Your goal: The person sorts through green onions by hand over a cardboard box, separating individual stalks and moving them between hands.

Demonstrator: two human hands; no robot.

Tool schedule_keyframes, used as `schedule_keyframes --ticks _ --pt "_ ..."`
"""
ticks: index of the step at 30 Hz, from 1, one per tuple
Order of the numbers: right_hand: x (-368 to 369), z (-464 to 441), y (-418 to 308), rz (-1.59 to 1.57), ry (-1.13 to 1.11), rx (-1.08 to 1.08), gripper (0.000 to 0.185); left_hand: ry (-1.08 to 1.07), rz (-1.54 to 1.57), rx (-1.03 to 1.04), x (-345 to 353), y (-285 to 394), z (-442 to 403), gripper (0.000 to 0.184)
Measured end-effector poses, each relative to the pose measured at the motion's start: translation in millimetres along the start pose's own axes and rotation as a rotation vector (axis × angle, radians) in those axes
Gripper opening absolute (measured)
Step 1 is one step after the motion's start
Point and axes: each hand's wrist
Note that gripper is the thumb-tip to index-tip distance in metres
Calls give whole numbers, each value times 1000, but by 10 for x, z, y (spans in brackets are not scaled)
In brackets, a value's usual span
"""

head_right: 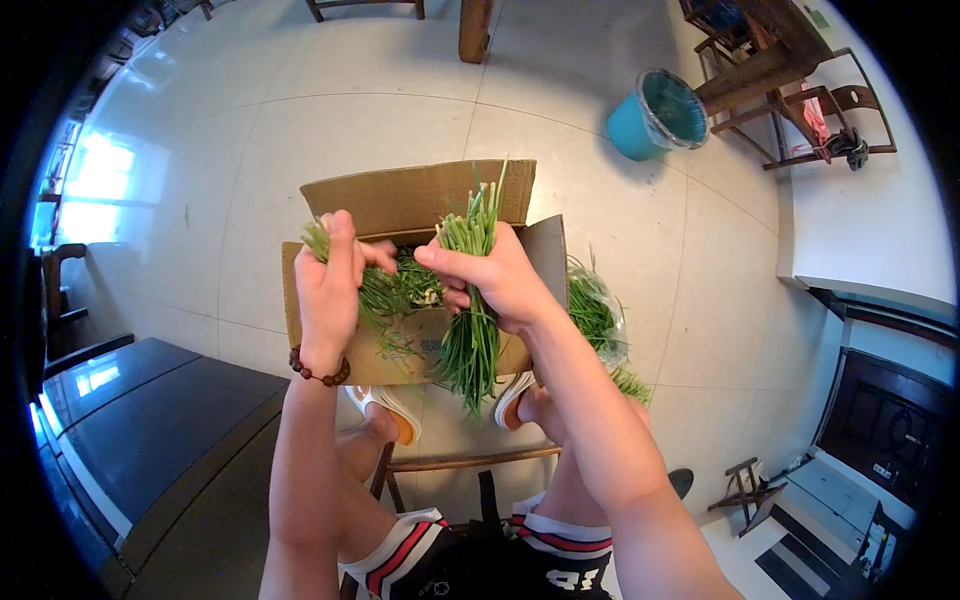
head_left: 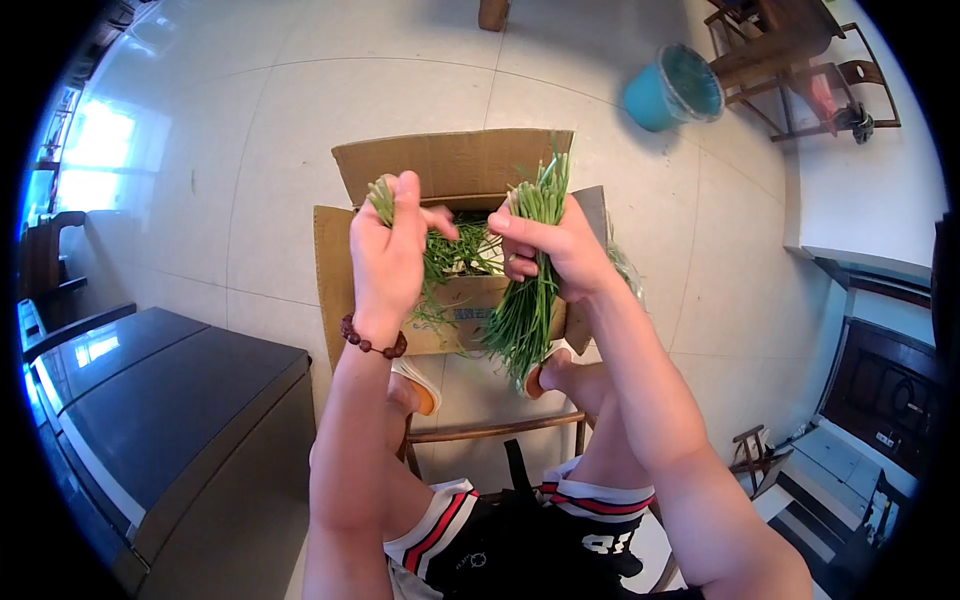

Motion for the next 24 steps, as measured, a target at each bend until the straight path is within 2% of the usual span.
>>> schedule_keyframes --ticks 1,2,4,7,11,14,17,24 --pt "2 4 0 24 -52 -5 22 -79 211 -10 25 -27 9 35" --pt "-3 7 -5 24 -78 17 20 -78 211 -10 28 -32 26 35" --pt "3 8 1 11 -90 20 20 -229 446 -268 35 35 65 22" --pt "-4 -4 43 -26 -120 3 17 -227 260 -258 197 164 159 16" --pt "1 -16 42 6 -109 -14 14 -276 208 -211 184 103 154 16" --pt "27 -14 47 41 -118 -22 15 -270 144 -259 135 89 126 15" --pt "-30 -21 45 14 -120 -1 15 -263 291 -306 138 110 145 12" --pt "-25 -8 31 27 -125 -15 16 -249 365 -299 121 132 149 12"
Point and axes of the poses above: each hand's wrist, its own z-axis away from the middle knuckle, its own x-axis out of the palm, y = z × x, and after that the axes turned 5 degrees about -z, right-handed
